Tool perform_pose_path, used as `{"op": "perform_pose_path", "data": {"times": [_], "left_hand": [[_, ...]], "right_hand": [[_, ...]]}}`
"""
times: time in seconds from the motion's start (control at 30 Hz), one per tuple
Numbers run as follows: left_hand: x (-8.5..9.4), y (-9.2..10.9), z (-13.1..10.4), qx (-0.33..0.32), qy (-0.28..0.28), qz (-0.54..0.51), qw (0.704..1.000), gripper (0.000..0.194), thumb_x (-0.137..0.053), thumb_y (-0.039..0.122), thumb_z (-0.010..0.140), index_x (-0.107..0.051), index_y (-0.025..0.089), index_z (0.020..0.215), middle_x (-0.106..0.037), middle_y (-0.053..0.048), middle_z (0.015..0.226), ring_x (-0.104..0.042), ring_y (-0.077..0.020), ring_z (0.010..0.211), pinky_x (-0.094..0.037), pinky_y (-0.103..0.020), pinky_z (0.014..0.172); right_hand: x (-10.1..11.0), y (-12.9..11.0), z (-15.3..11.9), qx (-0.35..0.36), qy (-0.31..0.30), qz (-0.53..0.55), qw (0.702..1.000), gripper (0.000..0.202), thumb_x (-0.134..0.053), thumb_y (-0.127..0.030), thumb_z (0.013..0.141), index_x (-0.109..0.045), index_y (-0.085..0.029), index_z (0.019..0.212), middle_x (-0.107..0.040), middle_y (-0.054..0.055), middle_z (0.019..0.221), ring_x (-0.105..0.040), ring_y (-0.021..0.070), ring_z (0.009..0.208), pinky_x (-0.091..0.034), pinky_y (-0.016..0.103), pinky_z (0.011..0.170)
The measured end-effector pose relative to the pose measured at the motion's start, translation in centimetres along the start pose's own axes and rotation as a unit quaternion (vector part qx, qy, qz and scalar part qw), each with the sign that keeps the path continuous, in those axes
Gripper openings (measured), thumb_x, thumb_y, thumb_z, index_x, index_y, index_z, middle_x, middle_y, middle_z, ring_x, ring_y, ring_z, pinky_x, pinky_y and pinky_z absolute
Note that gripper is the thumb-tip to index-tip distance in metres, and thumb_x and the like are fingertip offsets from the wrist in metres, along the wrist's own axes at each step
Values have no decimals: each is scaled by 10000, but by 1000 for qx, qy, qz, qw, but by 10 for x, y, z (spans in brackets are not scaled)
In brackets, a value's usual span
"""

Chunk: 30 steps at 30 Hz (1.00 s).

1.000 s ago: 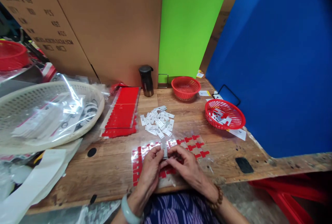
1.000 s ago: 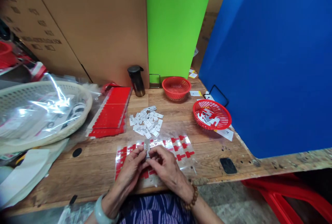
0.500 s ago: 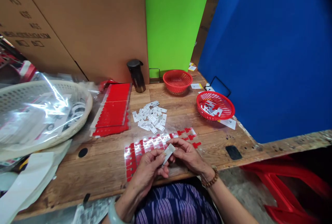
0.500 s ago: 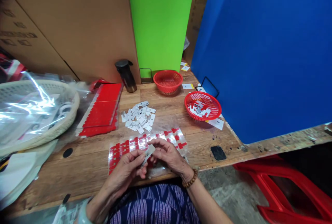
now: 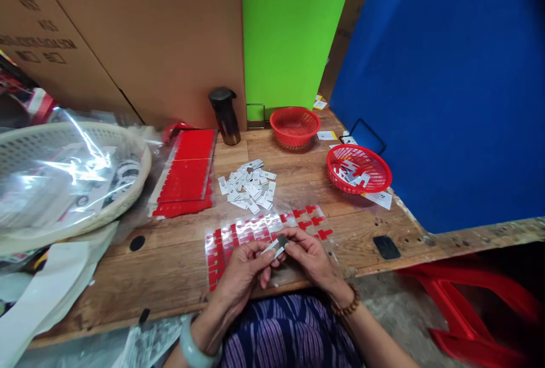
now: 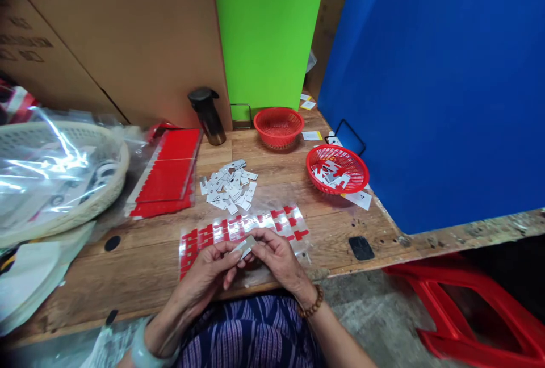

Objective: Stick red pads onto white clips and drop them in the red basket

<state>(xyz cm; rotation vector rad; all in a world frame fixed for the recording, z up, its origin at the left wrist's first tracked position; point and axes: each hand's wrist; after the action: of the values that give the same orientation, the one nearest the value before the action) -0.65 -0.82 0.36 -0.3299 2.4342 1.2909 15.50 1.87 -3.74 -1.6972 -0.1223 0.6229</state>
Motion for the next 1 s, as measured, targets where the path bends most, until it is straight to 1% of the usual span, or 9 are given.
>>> {"op": "perform_pose_path", "data": {"times": [0.1, 0.2, 0.3, 0.4, 0.53, 0.63, 0.73, 0.83, 1.0], "left_hand": [[14, -2, 5, -30, 52, -5, 998, 243, -739, 301, 668, -623, 98, 732, -637, -2, 594, -468, -18, 374, -368, -128, 386], [32, -6, 13, -61, 119, -11, 991, 282, -757, 312, 645, -600, 117, 773, -691, -26, 695, -606, -63, 525, -489, -159, 556], [44, -10, 19, -68, 152, -7, 986, 330, -767, 335, 629, -601, 115, 809, -714, -54, 790, -667, -98, 679, -513, -181, 686], [45, -15, 25, -68, 154, 5, 986, 335, -763, 344, 634, -601, 112, 813, -717, -64, 804, -676, -109, 709, -515, -185, 700], [30, -18, 37, -65, 123, 10, 990, 313, -760, 347, 635, -585, 119, 760, -711, -58, 742, -680, -122, 683, -525, -202, 684], [17, -19, 50, -66, 107, 12, 992, 305, -757, 343, 637, -585, 123, 760, -707, -54, 725, -683, -126, 670, -528, -206, 674], [10, -18, 58, -69, 100, 17, 992, 300, -751, 340, 645, -585, 122, 768, -709, -62, 727, -682, -123, 657, -527, -199, 656], [9, -17, 58, -66, 102, 18, 992, 312, -751, 350, 641, -577, 124, 769, -706, -61, 709, -683, -129, 647, -531, -203, 645], [3, -17, 50, -70, 76, 28, 994, 304, -736, 358, 655, -577, 130, 778, -707, -59, 731, -678, -133, 630, -544, -239, 658]], "right_hand": [[7, -4, 2, 28, 63, -142, 987, 354, -497, -371, 889, -519, -248, 1221, -612, 59, 1098, -612, 160, 872, -496, 306, 794], [23, -2, 4, 110, 133, -316, 933, 359, -464, -343, 902, -514, -251, 1245, -551, 80, 1240, -507, 215, 1139, -390, 407, 997], [41, 3, 1, 133, 119, -442, 879, 362, -445, -320, 908, -512, -239, 1254, -521, 88, 1288, -437, 227, 1225, -331, 446, 1055], [57, 8, -7, 122, 105, -514, 843, 384, -437, -332, 910, -492, -229, 1276, -490, 93, 1330, -411, 240, 1255, -329, 471, 1059], [79, 6, -15, 119, 150, -558, 808, 371, -434, -350, 905, -529, -200, 1231, -527, 125, 1283, -449, 260, 1222, -337, 498, 1047], [93, 0, -13, 131, 175, -561, 799, 342, -440, -339, 898, -548, -193, 1188, -553, 130, 1235, -468, 261, 1199, -341, 497, 1042], [92, -8, -10, 134, 200, -556, 796, 298, -447, -307, 894, -557, -187, 1144, -563, 127, 1201, -478, 261, 1173, -362, 487, 1019], [72, -16, -12, 137, 213, -541, 802, 213, -461, -262, 889, -582, -192, 1049, -590, 111, 1112, -525, 248, 1077, -416, 445, 950], [32, -14, -28, 79, 104, -509, 851, 151, -445, -190, 902, -595, -206, 903, -595, 51, 880, -569, 183, 833, -476, 332, 778]]}}
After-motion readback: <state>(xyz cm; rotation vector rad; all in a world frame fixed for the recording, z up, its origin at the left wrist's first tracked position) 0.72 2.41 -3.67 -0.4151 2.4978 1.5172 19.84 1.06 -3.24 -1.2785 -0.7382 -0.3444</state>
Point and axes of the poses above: each hand's wrist, its own z-axis towards the middle knuckle, its own x-axis out of the back of the hand, y = z × x
